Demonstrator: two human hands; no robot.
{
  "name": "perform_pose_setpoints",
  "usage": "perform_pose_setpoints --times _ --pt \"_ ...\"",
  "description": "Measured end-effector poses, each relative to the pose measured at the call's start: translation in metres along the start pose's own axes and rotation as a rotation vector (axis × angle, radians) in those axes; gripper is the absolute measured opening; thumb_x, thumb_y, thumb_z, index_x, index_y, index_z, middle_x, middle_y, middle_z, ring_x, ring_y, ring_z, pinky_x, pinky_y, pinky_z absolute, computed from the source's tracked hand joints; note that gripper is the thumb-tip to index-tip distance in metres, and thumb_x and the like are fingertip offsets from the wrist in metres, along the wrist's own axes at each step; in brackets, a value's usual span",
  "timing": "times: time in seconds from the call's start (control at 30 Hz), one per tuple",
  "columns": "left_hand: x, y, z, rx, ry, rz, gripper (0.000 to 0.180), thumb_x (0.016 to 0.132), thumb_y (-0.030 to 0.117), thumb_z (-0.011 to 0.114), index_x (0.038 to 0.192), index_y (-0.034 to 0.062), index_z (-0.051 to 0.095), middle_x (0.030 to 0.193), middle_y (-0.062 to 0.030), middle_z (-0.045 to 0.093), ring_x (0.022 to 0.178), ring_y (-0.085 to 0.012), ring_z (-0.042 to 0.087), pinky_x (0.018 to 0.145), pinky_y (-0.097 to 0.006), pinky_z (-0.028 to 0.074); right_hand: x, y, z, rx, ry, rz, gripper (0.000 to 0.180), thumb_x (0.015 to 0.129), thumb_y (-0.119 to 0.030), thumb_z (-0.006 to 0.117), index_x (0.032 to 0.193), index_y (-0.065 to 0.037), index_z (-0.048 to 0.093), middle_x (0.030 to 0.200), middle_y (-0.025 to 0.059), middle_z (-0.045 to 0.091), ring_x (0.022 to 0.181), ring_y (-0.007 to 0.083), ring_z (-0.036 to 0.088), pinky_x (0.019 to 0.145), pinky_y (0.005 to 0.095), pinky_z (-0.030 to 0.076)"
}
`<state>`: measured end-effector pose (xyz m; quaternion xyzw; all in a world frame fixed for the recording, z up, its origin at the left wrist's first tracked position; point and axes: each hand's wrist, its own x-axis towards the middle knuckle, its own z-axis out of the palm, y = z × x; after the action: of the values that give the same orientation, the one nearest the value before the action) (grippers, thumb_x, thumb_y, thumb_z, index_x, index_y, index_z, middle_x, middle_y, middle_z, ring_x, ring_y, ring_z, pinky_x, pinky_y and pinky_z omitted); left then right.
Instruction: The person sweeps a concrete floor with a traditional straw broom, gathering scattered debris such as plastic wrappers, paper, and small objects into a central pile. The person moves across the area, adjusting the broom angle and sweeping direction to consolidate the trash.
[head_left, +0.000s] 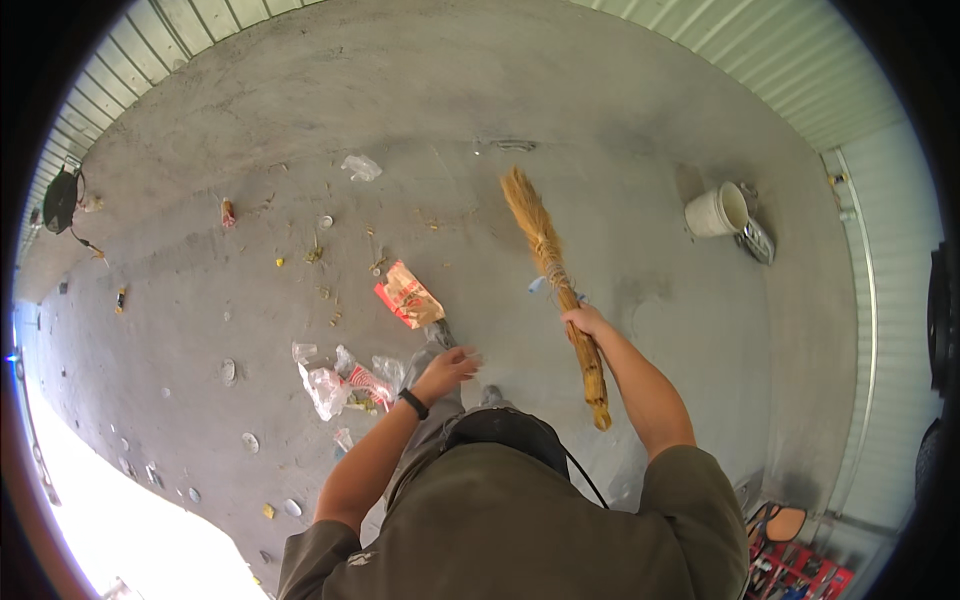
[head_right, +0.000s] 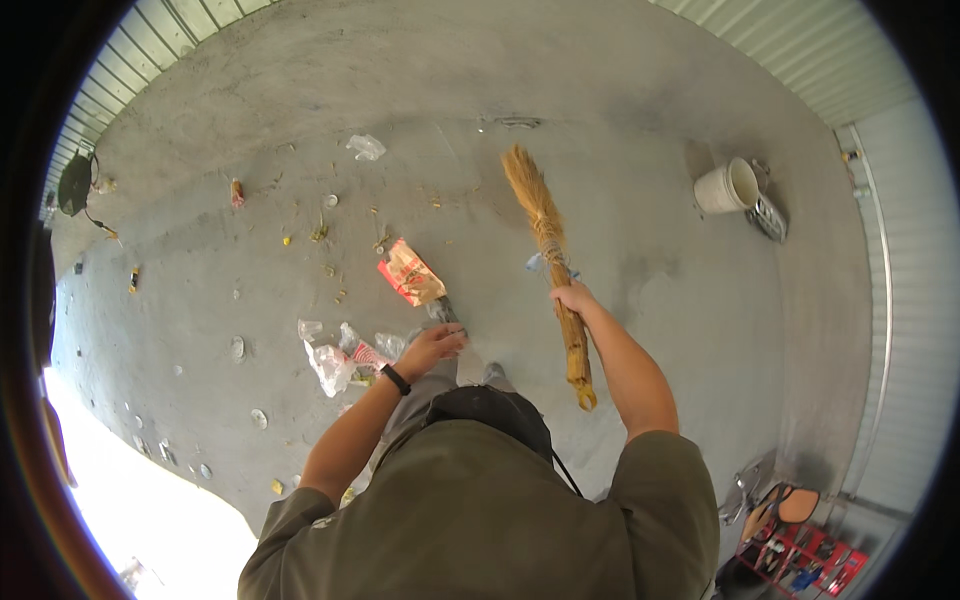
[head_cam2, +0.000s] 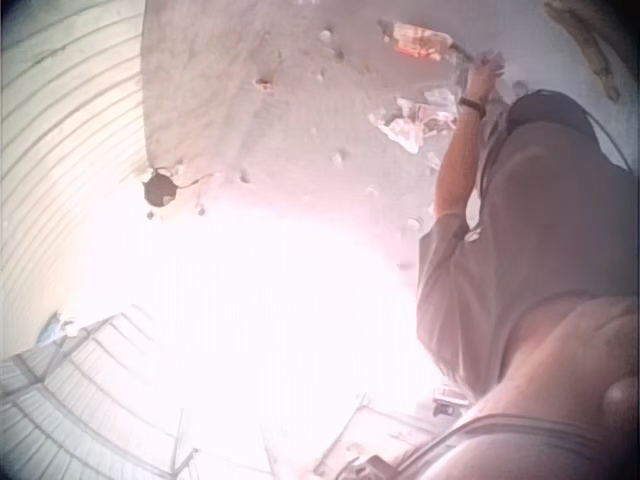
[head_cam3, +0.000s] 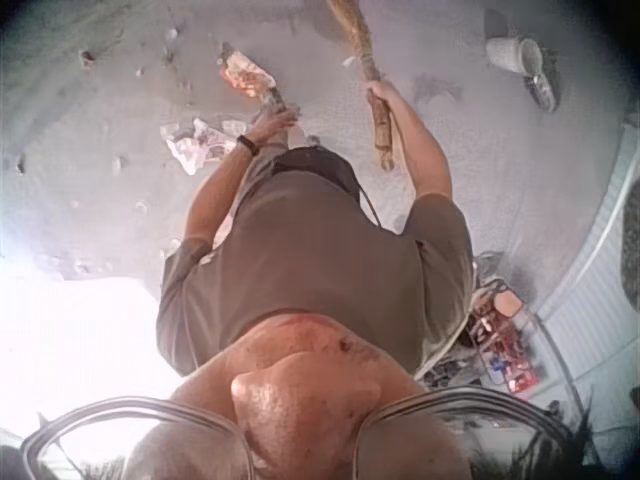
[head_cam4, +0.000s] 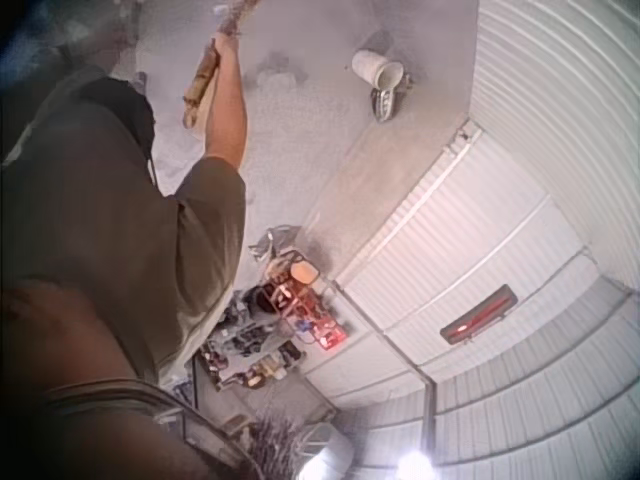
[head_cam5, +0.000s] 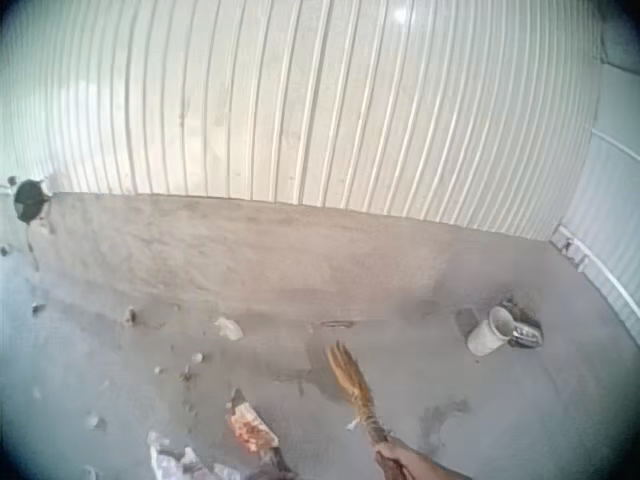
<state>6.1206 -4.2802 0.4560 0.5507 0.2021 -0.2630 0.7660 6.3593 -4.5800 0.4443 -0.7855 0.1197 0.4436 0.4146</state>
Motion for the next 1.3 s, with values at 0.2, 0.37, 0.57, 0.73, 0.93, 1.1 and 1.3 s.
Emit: perform_pose_setpoints --times 0.2,0.37,0.57,0.73,0.93,1.1,1.3 --pt "0.178 0.147 -0.005 -0.676 -0.162 -0.364 0.057 0.095 0.045 0.061 0.132 0.0029 0.051 0.116 -0.0154 0.062 0.106 -0.0285 0.063 0.095 -0.043 0.052 0.173 -0.174 0.033 0.177 -0.014 0.083 0.024 0.083 -0.016 0.066 0.096 0.001 0.056 0.070 0.0118 0.060 0.060 0.0239 0.062 0.053 0.0395 0.050" --pt "0.301 0.218 -0.056 -0.958 -0.087 -0.213 0.033 0.098 0.034 0.058 0.107 0.0022 0.056 0.096 -0.0116 0.064 0.081 -0.0231 0.067 0.070 -0.037 0.059 0.318 -0.252 0.074 0.194 -0.104 0.186 0.027 0.083 -0.018 0.067 0.098 0.002 0.056 0.074 0.0124 0.059 0.067 0.0228 0.063 0.057 0.0384 0.050" --pt "0.299 0.219 -0.198 -0.855 0.204 -0.230 0.018 0.096 0.021 0.056 0.104 0.0056 0.058 0.075 -0.0024 0.059 0.056 -0.0114 0.056 0.050 -0.024 0.049 0.389 -0.306 0.232 -0.188 -0.203 0.153 0.020 0.070 -0.011 0.067 0.084 0.002 0.065 0.079 0.0143 0.066 0.072 0.0267 0.063 0.070 0.0447 0.052" --pt "0.179 0.232 -0.196 -1.040 0.565 -0.219 0.025 0.093 0.011 0.056 0.117 0.0105 0.051 0.088 -0.0049 0.058 0.064 -0.0113 0.055 0.050 -0.024 0.047 0.288 -0.337 0.331 -0.631 -0.513 0.064 0.119 0.076 -0.028 0.065 0.146 0.006 -0.025 0.125 0.0382 0.056 0.113 0.0405 0.062 0.096 0.0393 0.050" --pt "0.125 0.331 -0.146 -1.010 0.687 -0.369 0.035 0.092 0.007 0.054 0.127 0.0108 0.048 0.101 -0.0056 0.059 0.072 -0.0134 0.055 0.053 -0.025 0.047 0.195 -0.400 0.273 -0.394 -0.705 0.004 0.115 0.080 -0.031 0.069 0.151 0.003 -0.015 0.119 0.0367 0.059 0.107 0.0430 0.063 0.093 0.0415 0.049" --pt "0.129 0.367 -0.152 -1.094 0.331 -0.319 0.046 0.092 0.005 0.055 0.136 0.0141 0.044 0.102 -0.0049 0.058 0.072 -0.0129 0.054 0.053 -0.024 0.045 0.194 -0.397 0.210 -0.300 -0.323 -0.220 0.116 0.079 -0.031 0.071 0.153 -0.002 -0.013 0.128 0.0362 0.053 0.113 0.0439 0.060 0.098 0.0419 0.046" --pt "0.289 0.352 -0.213 -0.955 0.265 -0.227 0.048 0.092 0.009 0.054 0.138 0.0177 0.042 0.095 -0.0049 0.058 0.069 -0.0136 0.058 0.052 -0.025 0.048 0.337 -0.436 0.173 -0.056 -0.227 0.182 0.104 0.075 -0.008 0.068 0.155 -0.005 0.002 0.128 0.0223 0.049 0.110 0.0273 0.057 0.088 0.0410 0.051"
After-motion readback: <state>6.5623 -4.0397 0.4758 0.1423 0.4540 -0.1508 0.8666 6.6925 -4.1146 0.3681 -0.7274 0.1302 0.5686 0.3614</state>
